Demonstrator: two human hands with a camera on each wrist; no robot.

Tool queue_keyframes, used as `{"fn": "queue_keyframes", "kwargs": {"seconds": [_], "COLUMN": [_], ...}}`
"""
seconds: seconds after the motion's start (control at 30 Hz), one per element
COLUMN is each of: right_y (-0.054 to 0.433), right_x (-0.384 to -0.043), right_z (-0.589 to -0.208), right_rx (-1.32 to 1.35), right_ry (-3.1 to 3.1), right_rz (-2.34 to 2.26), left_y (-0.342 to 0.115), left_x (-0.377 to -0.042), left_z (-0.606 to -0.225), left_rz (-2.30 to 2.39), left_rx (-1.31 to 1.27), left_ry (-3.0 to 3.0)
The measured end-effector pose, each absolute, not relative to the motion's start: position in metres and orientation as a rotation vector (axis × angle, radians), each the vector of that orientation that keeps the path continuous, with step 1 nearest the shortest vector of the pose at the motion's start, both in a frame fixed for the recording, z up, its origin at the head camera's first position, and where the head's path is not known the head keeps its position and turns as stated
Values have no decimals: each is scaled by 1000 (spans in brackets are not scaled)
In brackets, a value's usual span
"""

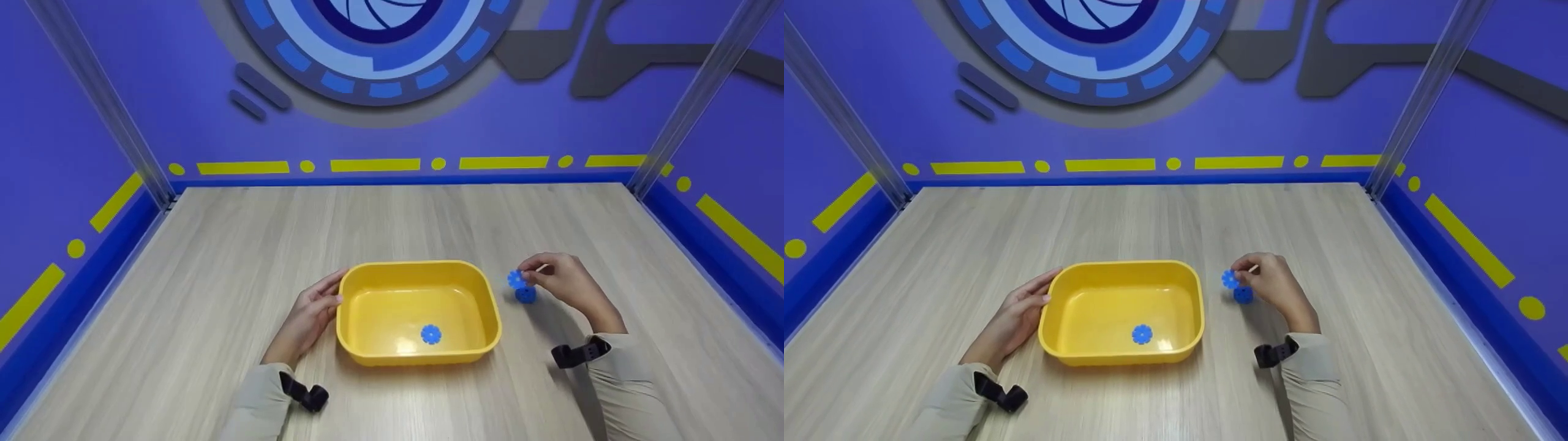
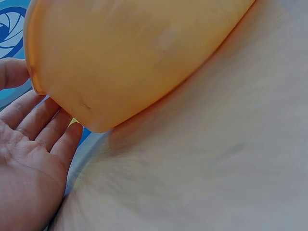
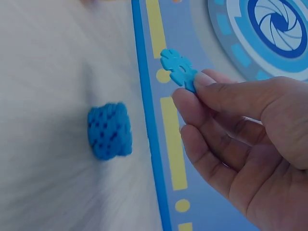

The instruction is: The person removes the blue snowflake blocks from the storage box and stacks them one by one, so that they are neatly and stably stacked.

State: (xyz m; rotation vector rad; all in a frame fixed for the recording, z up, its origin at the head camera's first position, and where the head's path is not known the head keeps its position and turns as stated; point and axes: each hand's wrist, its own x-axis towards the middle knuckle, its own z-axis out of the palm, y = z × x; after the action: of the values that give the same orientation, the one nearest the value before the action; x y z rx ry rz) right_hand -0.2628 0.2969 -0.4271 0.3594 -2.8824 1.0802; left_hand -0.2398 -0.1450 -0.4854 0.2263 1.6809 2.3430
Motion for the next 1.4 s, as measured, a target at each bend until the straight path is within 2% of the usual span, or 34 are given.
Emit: {"fn": "queue_keyframes", "kwargs": {"seconds": [0.4,1.4], "right_y": [311,318], "right_x": [-266,-265], "right_z": [-440,-438], "right_rx": [266,190], "right_ry": [-2960,-3037], "right_rz": [1061,1055], "left_y": [-147,-145], "left_x": [-238,-240], "left_z": [-487,-486], "left_rz": [2349,2355], "left_rx": [216,242], "left_ry": [1659,1650]}}
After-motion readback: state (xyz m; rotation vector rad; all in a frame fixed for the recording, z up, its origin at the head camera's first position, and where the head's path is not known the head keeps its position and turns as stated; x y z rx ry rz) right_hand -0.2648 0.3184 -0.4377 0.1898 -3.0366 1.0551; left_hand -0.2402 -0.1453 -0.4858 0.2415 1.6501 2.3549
